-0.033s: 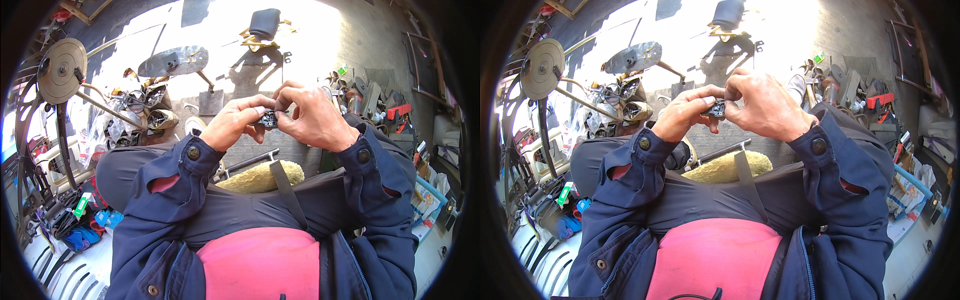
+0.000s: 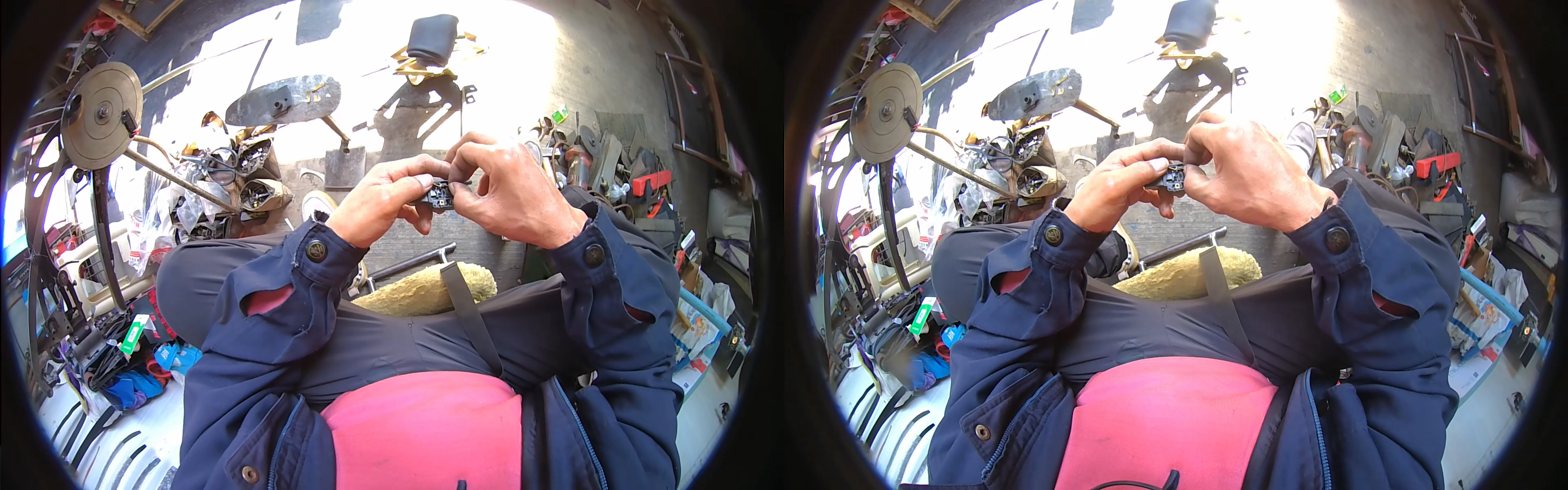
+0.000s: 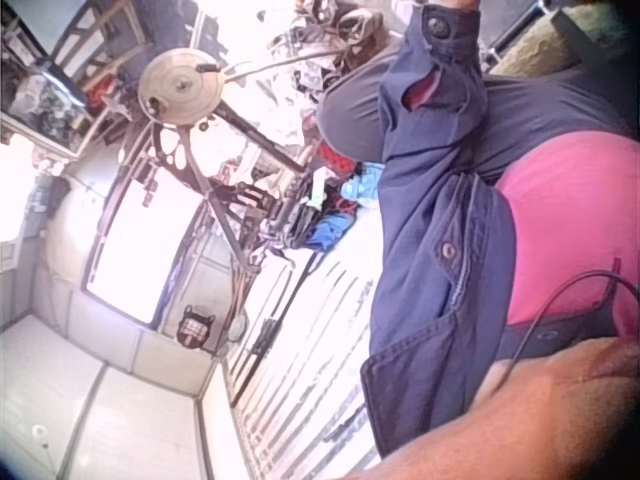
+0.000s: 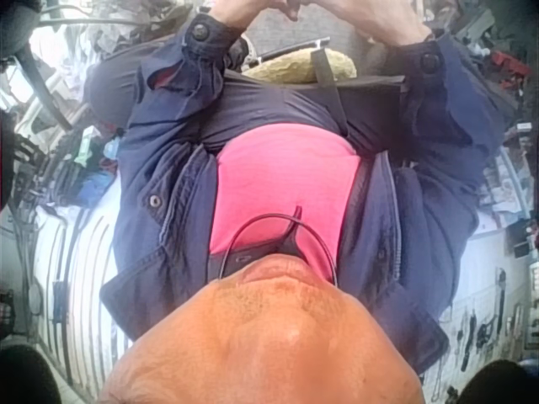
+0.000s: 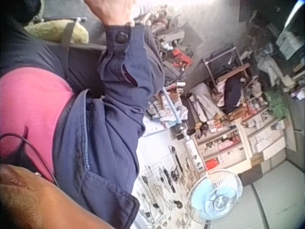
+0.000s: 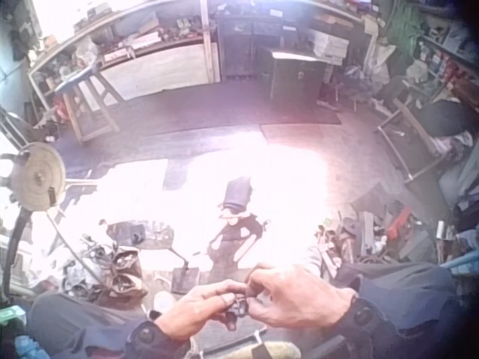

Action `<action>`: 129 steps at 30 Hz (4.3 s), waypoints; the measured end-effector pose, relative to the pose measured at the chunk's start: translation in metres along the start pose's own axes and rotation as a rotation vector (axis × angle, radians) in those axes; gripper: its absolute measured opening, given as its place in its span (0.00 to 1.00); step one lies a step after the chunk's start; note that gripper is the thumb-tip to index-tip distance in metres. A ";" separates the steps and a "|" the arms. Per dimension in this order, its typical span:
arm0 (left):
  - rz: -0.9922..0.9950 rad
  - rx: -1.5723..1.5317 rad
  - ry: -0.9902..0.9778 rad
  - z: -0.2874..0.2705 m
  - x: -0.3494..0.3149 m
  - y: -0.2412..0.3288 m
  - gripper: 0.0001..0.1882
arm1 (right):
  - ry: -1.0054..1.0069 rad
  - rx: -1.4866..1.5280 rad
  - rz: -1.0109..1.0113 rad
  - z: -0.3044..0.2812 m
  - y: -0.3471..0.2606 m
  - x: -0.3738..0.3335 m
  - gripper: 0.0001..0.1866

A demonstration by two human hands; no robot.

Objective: The person sits on the floor and manipulates a small black electronic component with both hands. They repeatedly open and close a latch or clip on the component, rotating it to inspect different sides. The task appears to involve assembling or adjusting the component's internal parts.

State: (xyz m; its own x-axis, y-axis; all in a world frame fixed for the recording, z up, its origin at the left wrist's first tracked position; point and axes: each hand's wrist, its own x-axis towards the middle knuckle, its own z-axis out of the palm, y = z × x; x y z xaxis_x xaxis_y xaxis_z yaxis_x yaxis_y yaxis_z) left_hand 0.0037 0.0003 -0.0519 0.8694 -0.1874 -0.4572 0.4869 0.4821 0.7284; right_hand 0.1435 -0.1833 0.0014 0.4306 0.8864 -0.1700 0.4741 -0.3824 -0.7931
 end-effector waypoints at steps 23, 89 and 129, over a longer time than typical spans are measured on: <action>0.055 0.010 0.034 0.006 -0.002 0.005 0.15 | -0.002 0.000 -0.102 -0.004 0.007 -0.002 0.05; -0.037 -0.012 0.044 0.001 0.000 0.002 0.18 | -0.068 -0.154 -0.142 -0.002 0.006 -0.007 0.06; 0.062 0.039 0.111 0.011 -0.002 0.011 0.20 | -0.153 0.735 0.506 0.006 0.012 -0.004 0.18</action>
State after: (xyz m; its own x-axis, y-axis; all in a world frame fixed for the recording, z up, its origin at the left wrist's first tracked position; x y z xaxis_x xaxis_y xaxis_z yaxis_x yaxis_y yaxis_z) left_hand 0.0083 -0.0029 -0.0374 0.8843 -0.0616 -0.4628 0.4374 0.4558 0.7752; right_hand 0.1429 -0.1896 -0.0114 0.3223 0.7025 -0.6345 -0.3766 -0.5198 -0.7668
